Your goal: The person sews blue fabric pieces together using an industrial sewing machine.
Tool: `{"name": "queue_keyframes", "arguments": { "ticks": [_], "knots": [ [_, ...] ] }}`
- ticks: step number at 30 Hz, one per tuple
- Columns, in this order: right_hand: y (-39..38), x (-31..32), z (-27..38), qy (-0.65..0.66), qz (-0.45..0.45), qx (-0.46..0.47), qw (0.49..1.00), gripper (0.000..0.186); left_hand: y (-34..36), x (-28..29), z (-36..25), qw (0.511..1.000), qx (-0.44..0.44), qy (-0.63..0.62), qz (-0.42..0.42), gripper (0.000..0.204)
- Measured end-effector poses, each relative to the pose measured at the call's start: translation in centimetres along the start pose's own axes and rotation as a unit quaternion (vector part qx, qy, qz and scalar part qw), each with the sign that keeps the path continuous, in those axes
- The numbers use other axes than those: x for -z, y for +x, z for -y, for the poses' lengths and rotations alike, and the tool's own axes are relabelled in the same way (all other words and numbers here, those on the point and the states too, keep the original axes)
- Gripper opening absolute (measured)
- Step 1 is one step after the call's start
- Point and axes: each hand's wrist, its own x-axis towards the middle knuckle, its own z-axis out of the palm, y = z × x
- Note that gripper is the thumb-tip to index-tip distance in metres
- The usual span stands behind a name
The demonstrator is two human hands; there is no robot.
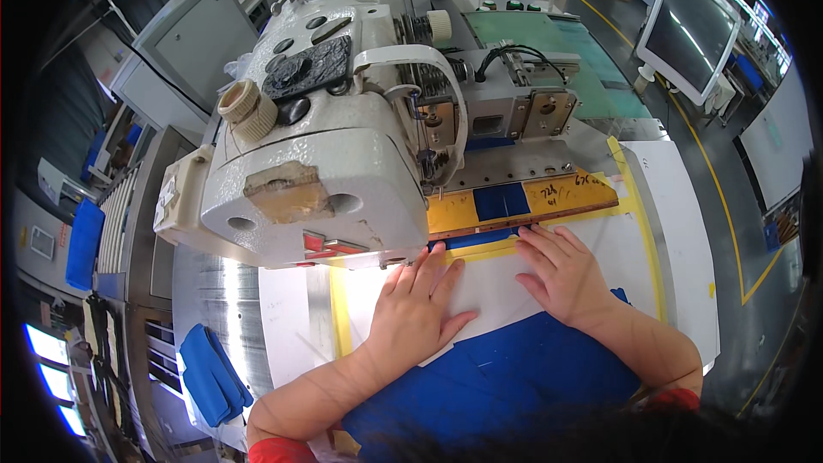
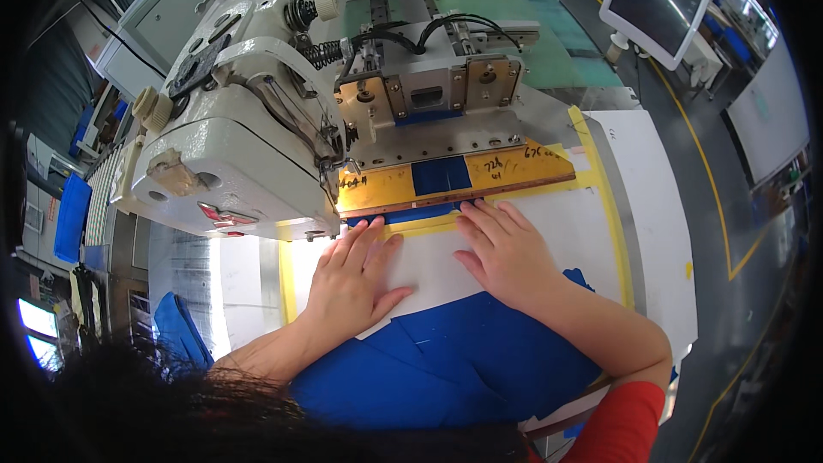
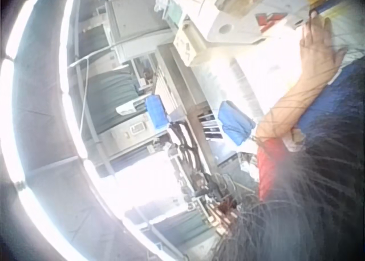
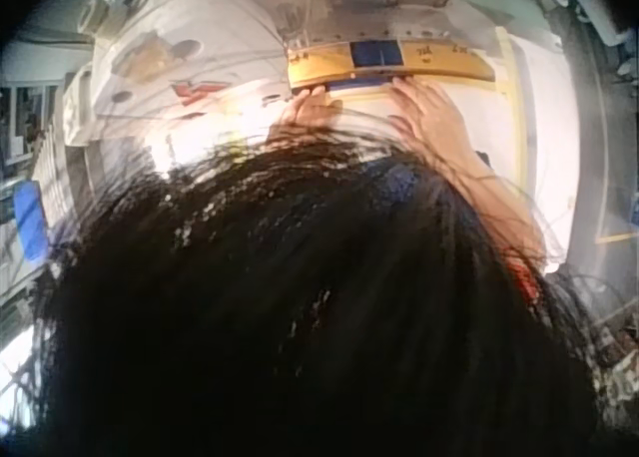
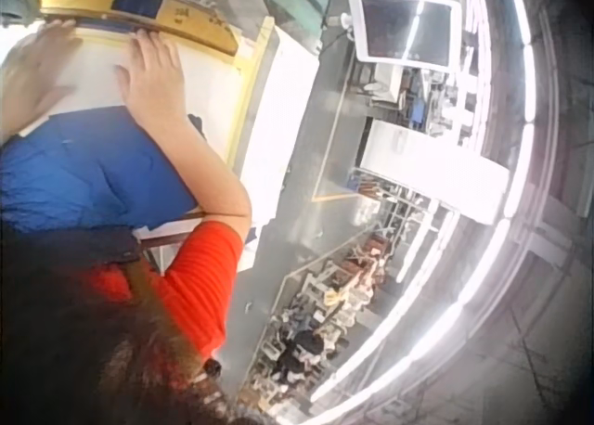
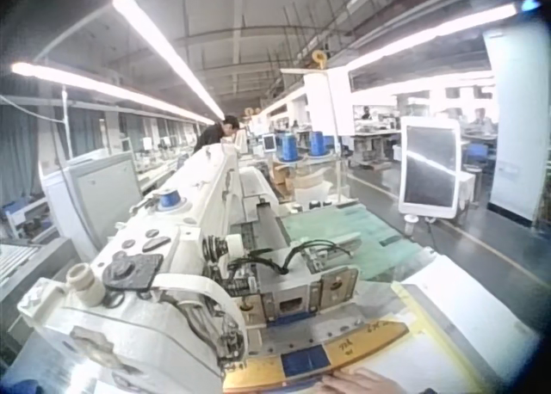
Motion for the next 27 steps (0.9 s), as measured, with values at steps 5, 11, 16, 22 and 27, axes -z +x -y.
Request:
{"name": "queue_keyframes", "arguments": {
  "ticks": [5, 11, 16, 22, 27],
  "knots": [
    [0.24, -0.10, 0.08, -0.016, -0.011, 0.006, 1.000, 0.042, 0.11, 0.18, -0.03, 1.000, -0.011, 0.017, -0.013, 0.062],
    [0.08, -0.54, 0.06, -0.003, -0.029, -0.001, 1.000, 0.043, 0.02, 0.09, -0.07, 0.999, 0.002, 0.034, -0.010, 0.062],
    [0.12, -0.32, 0.05, -0.024, -0.031, 0.007, 0.999, 0.043, 0.13, 0.20, -0.17, 0.999, -0.003, 0.029, -0.015, 0.060],
    [0.01, -0.51, -0.13, -0.026, -0.033, 0.012, 0.999, 0.043, 0.18, 0.28, -0.38, 0.999, -0.007, 0.034, -0.016, 0.058],
    [-0.11, -0.63, -0.13, -0.034, -0.031, 0.008, 0.999, 0.043, -0.06, 0.85, -0.06, 0.998, 0.011, 0.060, -0.002, 0.059]
  ]
}}
